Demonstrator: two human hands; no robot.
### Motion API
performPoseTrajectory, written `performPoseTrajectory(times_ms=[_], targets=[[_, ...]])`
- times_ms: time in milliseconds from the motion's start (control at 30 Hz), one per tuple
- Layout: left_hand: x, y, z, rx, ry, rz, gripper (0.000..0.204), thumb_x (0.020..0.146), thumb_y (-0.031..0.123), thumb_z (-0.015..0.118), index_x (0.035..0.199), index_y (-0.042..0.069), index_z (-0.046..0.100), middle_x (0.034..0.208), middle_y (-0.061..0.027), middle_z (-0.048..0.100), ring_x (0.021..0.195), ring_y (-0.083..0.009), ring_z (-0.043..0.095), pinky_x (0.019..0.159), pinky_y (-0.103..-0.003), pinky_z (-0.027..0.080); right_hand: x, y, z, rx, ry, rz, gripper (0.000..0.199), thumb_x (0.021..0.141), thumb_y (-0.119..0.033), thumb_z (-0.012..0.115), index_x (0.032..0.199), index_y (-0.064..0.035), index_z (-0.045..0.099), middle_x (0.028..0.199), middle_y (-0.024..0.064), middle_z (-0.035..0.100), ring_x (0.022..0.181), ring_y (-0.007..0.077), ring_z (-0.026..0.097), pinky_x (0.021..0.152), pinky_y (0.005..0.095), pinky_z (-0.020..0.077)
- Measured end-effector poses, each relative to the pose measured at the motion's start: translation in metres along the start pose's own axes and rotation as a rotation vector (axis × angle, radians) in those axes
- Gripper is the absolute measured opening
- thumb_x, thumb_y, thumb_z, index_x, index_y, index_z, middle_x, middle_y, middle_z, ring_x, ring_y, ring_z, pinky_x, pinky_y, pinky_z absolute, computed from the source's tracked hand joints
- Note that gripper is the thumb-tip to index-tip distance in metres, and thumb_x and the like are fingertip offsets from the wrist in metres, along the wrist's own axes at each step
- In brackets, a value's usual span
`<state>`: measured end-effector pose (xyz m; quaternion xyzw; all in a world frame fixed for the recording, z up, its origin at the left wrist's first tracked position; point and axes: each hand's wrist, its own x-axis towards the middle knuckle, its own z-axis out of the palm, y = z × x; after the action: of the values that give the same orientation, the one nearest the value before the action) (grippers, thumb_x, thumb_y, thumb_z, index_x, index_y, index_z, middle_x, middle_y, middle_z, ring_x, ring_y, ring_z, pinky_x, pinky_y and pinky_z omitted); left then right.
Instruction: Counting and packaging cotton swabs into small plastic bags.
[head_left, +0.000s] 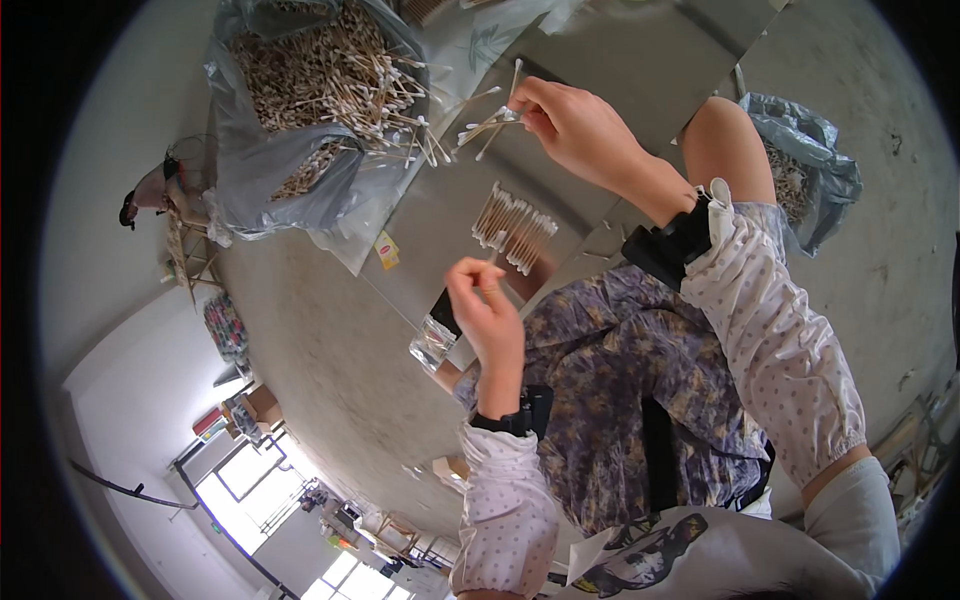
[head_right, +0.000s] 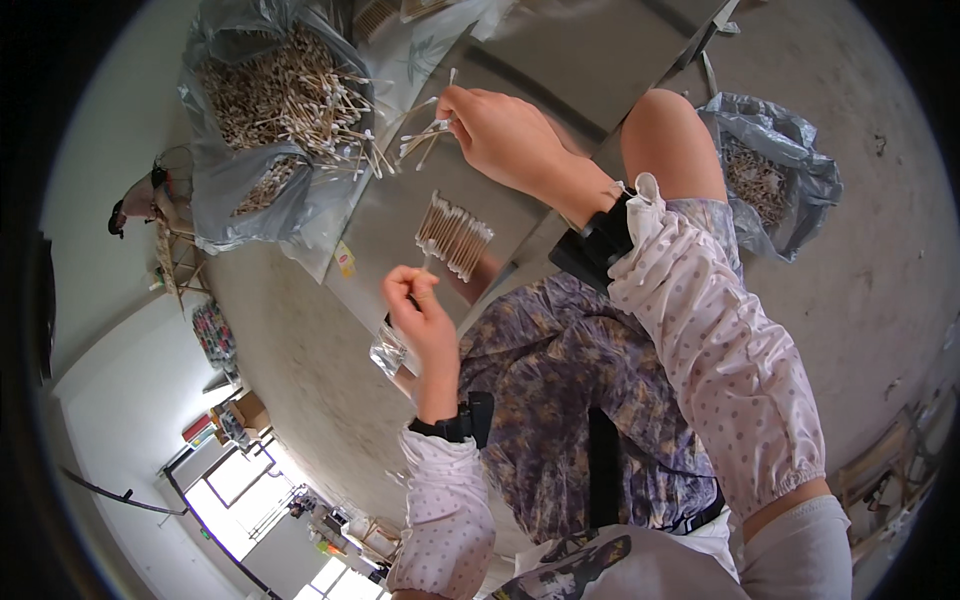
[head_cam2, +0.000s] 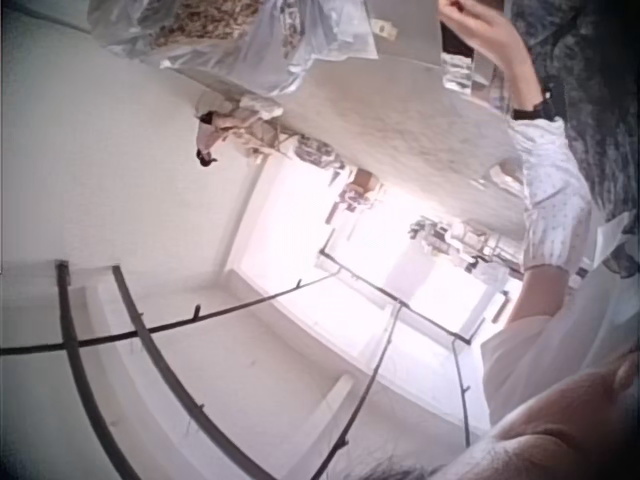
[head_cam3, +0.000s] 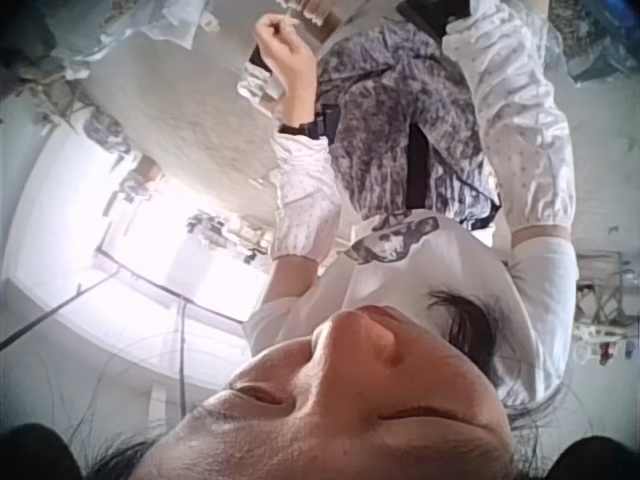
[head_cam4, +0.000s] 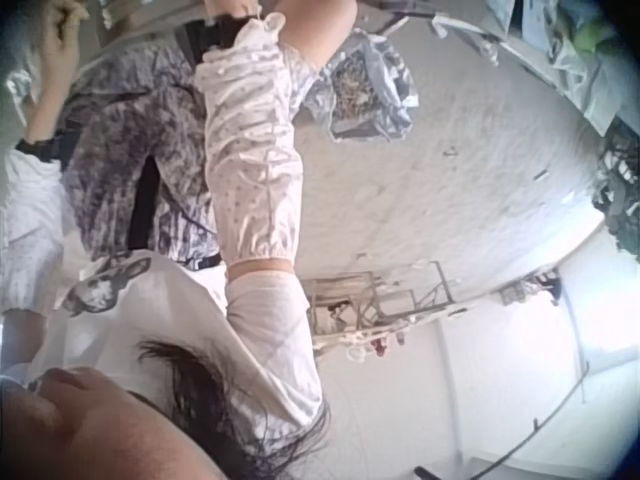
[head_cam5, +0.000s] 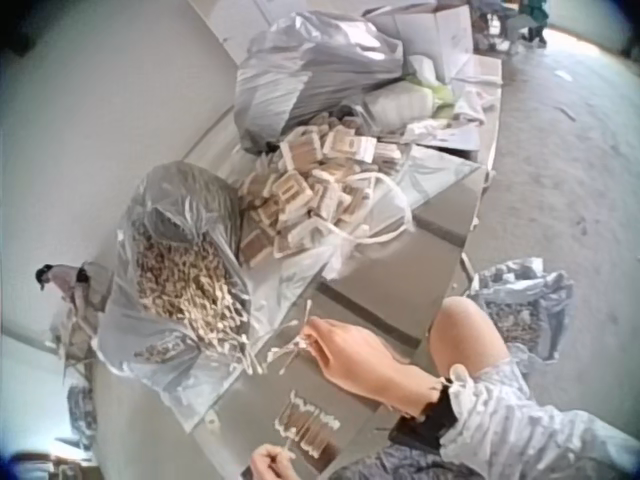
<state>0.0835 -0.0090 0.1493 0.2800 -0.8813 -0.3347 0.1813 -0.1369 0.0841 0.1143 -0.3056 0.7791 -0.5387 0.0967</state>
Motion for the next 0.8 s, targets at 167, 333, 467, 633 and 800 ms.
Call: performPoseTrajectory(times_ms=[167,333,467,633,800], targets=[[-0.024,0.020,0.022,0.140,-0.125,0.162,0.006,0.095,0.006,0.061,0.095,0.003,0.056,0.088,-0.0097,0.060,0.083,-0.0255,0.058,0.076,-0.036,0.047,0.000,-0.002,0.002,0.012,-0.009,-0.011,0.015,0.092,-0.008,0.055,0.106,-0.0046,0.060,0.099,0.0147,0.070,0.089,0.0368,0.066,0.074,0.0455,0.0518],[-0.031,0.024,0.036,0.231,0.021,0.156,0.006,0.088,0.006,0.070,0.092,0.005,0.065,0.085,-0.0061,0.063,0.083,-0.0257,0.058,0.075,-0.038,0.046,-0.002,-0.002,0.001,0.007,-0.014,0.002,0.015,0.092,-0.008,0.055,0.106,-0.0045,0.060,0.099,0.0146,0.070,0.090,0.0368,0.066,0.075,0.0456,0.0519],[-0.031,0.017,0.035,0.311,0.038,0.162,0.006,0.086,0.007,0.072,0.090,0.007,0.067,0.085,-0.0046,0.062,0.084,-0.0252,0.057,0.077,-0.037,0.045,-0.001,-0.004,0.001,-0.006,-0.026,0.006,0.016,0.092,-0.007,0.055,0.107,-0.0043,0.059,0.099,0.0150,0.070,0.090,0.0372,0.066,0.075,0.0454,0.0520],[-0.023,0.013,0.038,0.349,0.077,0.139,0.012,0.082,0.014,0.076,0.089,0.009,0.068,0.095,-0.0031,0.057,0.097,-0.0265,0.053,0.089,-0.042,0.040,-0.001,0.000,0.003,-0.003,0.005,-0.015,0.016,0.092,-0.007,0.055,0.107,-0.0044,0.060,0.098,0.0150,0.070,0.088,0.0372,0.066,0.074,0.0454,0.0518],[-0.005,0.005,0.043,0.364,0.112,0.086,0.028,0.080,0.019,0.075,0.103,0.009,0.064,0.103,-0.0069,0.057,0.105,-0.0311,0.051,0.097,-0.049,0.035,-0.002,-0.006,-0.012,-0.021,-0.014,0.031,0.016,0.091,-0.007,0.056,0.106,-0.0041,0.060,0.097,0.0154,0.070,0.087,0.0374,0.066,0.073,0.0455,0.0518]])
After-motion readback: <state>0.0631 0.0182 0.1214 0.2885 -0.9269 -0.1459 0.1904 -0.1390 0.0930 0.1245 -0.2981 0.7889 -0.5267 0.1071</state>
